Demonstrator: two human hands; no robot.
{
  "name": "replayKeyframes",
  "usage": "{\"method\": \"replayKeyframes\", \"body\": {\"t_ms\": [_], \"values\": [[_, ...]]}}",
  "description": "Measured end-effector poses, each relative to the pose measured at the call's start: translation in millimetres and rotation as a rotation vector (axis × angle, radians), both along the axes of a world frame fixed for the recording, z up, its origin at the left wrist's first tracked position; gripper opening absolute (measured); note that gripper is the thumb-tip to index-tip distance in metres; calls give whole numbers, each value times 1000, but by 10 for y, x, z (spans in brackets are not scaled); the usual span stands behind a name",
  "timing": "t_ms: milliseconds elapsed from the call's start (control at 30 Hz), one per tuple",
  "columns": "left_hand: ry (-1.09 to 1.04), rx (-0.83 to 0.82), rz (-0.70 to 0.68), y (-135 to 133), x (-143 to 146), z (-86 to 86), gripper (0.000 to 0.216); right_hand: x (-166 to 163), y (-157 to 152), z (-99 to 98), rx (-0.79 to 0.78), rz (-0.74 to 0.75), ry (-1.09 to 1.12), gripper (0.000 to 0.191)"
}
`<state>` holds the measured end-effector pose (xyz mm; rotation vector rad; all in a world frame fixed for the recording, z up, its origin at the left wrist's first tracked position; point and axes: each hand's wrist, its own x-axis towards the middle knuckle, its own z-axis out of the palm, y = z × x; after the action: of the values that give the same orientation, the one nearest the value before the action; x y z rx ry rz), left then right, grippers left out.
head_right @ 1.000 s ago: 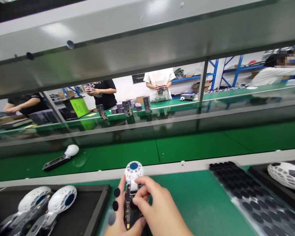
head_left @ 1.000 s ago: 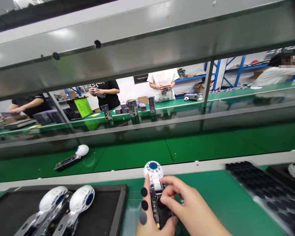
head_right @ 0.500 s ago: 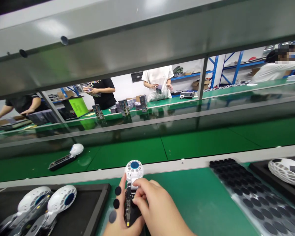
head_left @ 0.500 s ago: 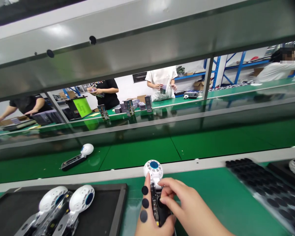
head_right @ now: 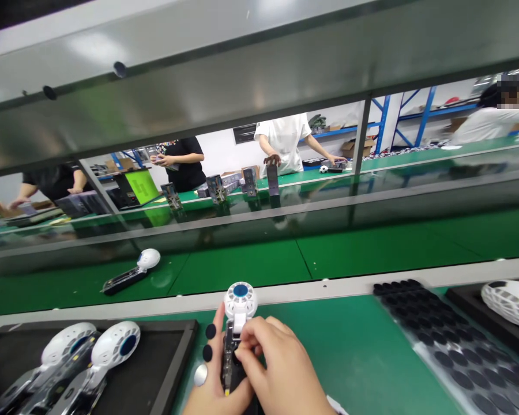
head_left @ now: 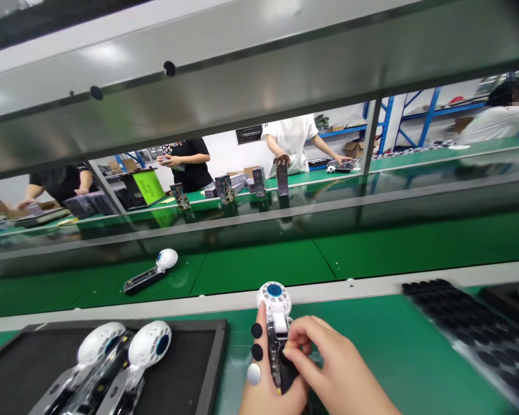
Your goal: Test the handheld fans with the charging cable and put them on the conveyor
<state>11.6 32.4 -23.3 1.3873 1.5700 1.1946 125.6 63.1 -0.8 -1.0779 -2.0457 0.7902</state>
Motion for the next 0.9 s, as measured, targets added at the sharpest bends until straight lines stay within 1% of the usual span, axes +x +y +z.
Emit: {"method": "replayKeyframes", "body": {"t_ms": [167, 267, 333, 367, 467, 533, 600, 667, 733, 800, 833, 900], "values": [[24, -1, -9, -24, 9, 105, 88, 17, 21, -28, 75, 28, -60, 15], [24, -11, -6, -28, -8, 128, 88, 56, 27, -48, 230, 74, -92, 13], [-51, -41, 12, -29, -42, 136, 88, 95, 38, -44, 354, 150, -57, 17], [-126, -69, 12, -28, -64, 142, 86, 115, 47, -35, 394, 194, -33, 22], [-389, -203, -29, -25, -129, 165, 81, 160, 76, 18, 450, 296, -12, 36], [-477, -271, -32, -21, -158, 166, 78, 162, 80, 66, 508, 326, -46, 35], [-493, -244, 16, -14, -169, 142, 74, 147, 64, 110, 581, 337, -80, 32], [-492, -158, 66, -4, -171, 94, 72, 127, 39, 133, 619, 342, -95, 31], [-495, -100, 88, 7, -170, 42, 69, 114, 19, 133, 616, 339, -93, 33], [-493, -100, 88, 17, -166, 6, 65, 118, 20, 125, 553, 333, -87, 33], [-493, -106, 83, 21, -163, -3, 65, 129, 29, 126, 484, 326, -75, 32], [-500, -113, 51, 26, -152, -8, 71, 178, 66, 139, 278, 318, -18, 29]]}}
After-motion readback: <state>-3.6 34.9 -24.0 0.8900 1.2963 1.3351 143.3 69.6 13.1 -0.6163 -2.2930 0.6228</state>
